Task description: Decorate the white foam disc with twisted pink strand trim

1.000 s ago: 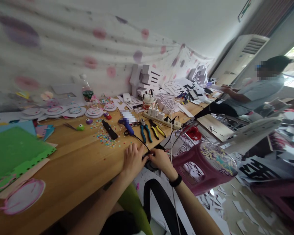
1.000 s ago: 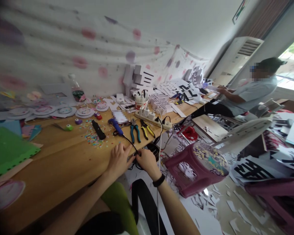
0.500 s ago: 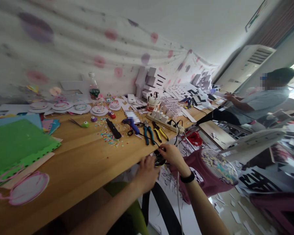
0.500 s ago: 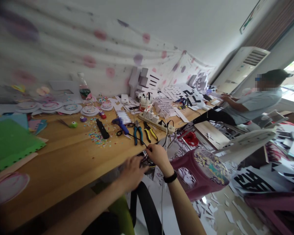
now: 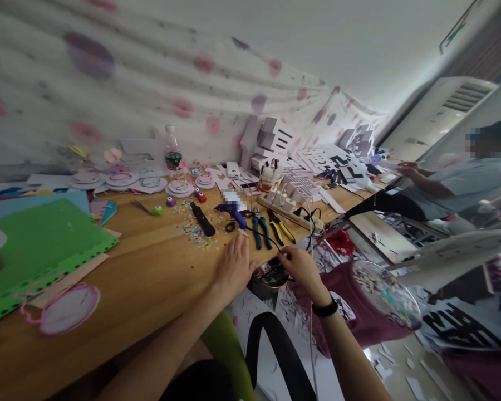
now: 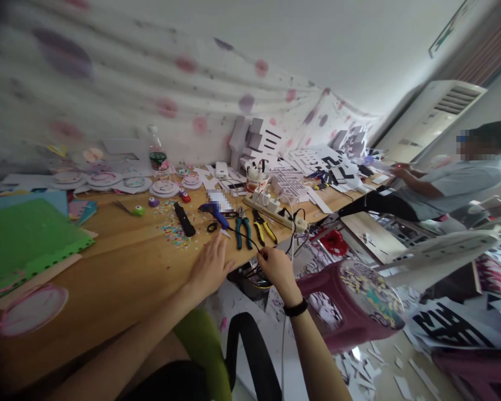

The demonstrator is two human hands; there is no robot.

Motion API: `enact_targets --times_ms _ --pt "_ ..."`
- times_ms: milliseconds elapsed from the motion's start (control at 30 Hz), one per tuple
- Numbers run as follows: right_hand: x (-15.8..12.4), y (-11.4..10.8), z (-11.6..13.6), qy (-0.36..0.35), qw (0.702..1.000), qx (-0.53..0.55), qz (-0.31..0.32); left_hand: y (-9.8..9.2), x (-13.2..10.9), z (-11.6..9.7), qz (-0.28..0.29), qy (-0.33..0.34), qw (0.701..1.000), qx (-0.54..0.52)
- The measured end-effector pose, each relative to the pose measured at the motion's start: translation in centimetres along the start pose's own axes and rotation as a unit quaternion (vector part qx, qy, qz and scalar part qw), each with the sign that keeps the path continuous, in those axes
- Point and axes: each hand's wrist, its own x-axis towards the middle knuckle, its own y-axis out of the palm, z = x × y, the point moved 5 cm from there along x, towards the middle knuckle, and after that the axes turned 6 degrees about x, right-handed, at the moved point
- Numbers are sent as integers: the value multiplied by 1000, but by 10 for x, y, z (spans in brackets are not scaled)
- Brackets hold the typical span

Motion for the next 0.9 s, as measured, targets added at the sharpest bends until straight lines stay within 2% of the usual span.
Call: enact_targets --times_ms 133,300,400,467,533,633,767,833,900 --pt "0 1 0 2 1000 -2 -5 19 3 -17 45 13 999 -7" --pt "3 0 0 -1 1000 -4 -6 31 -30 -60 110 61 992 -31" --pt "6 -1 1 -2 1000 -4 -6 39 -51 -93 170 126 975 -62" --pt "7 -2 -1 0 1000 -6 -8 45 -55 -110 202 160 962 -86" --pt "8 -3 -4 1 1000 -8 -10 48 -52 -119 223 167 954 -111" --pt "9 -3 -8 0 1000 -9 -10 44 -41 -112 232 134 950 -157" --pt "10 3 -10 3 1000 1 -10 25 -37 -76 201 25 950 -236" --pt "9 2 -9 7 1000 12 -12 13 -39 -58 177 -36 941 -286" --pt "4 -6 -5 9 999 29 -16 4 -40 -45 156 -83 920 -351"
